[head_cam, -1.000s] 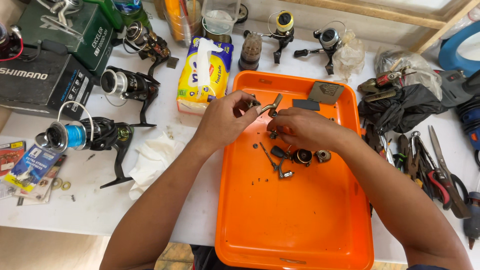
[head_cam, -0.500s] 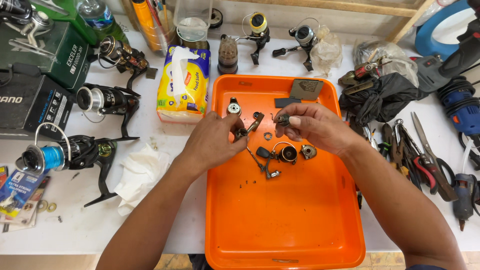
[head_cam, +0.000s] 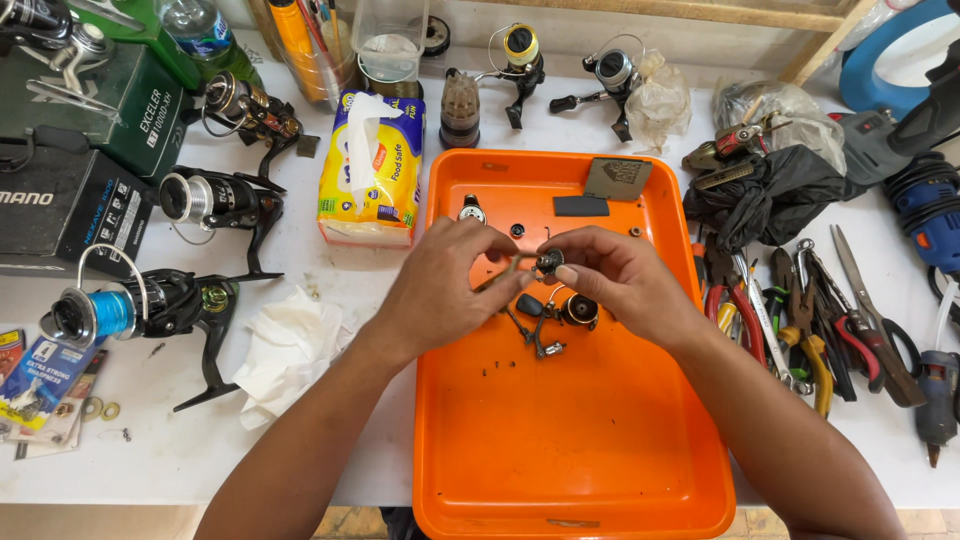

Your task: The person cleans disassembled fishing reel parts on an orange tray using a white tissue. They pick up small metal components one by one, wipe them, and place them back on the tray. The person also uses tweezers to handle a tiny part and wipes it with the tissue.

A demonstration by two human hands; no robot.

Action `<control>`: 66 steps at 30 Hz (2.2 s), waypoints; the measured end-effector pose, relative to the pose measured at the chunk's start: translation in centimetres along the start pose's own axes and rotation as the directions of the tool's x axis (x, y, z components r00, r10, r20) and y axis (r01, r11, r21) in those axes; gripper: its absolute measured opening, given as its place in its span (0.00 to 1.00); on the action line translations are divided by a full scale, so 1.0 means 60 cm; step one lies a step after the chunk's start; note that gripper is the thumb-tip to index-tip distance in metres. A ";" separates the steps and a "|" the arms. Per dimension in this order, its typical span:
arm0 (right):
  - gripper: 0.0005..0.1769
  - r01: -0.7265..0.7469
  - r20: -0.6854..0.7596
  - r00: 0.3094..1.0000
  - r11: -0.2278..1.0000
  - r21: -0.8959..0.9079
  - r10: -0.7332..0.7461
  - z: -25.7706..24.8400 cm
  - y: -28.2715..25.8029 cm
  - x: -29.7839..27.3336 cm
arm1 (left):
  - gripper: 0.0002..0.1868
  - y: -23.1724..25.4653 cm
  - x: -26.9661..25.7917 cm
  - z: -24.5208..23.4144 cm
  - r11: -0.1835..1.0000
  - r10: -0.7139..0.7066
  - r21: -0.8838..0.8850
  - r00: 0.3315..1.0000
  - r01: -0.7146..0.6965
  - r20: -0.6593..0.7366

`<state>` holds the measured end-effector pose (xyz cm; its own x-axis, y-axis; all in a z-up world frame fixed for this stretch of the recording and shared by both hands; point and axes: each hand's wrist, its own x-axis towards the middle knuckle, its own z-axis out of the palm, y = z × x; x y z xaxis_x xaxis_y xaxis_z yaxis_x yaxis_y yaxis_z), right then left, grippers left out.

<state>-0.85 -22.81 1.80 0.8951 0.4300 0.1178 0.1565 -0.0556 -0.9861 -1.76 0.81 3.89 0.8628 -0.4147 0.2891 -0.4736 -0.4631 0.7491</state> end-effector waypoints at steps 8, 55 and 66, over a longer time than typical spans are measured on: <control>0.17 0.189 -0.019 0.980 0.946 -0.264 -0.201 0.003 -0.004 -0.008 | 0.18 0.012 -0.001 0.019 0.933 -0.130 -0.338 0.991 0.127 0.014; 0.15 0.270 -0.052 0.927 0.755 -0.597 -0.372 0.011 -0.016 -0.008 | 0.08 -0.015 0.001 0.030 0.983 0.175 -0.012 0.959 -0.182 -0.222; 0.13 0.172 -0.235 0.915 0.843 -0.510 -0.329 -0.002 -0.017 -0.011 | 0.10 -0.032 0.008 0.022 0.975 0.218 0.097 0.936 -0.199 -0.275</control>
<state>-1.59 -23.13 2.75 0.8654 0.2001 0.4595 0.4988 -0.4320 -0.7514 -0.69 0.45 1.78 0.7533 -0.2737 0.5980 -0.6504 -0.4453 0.6154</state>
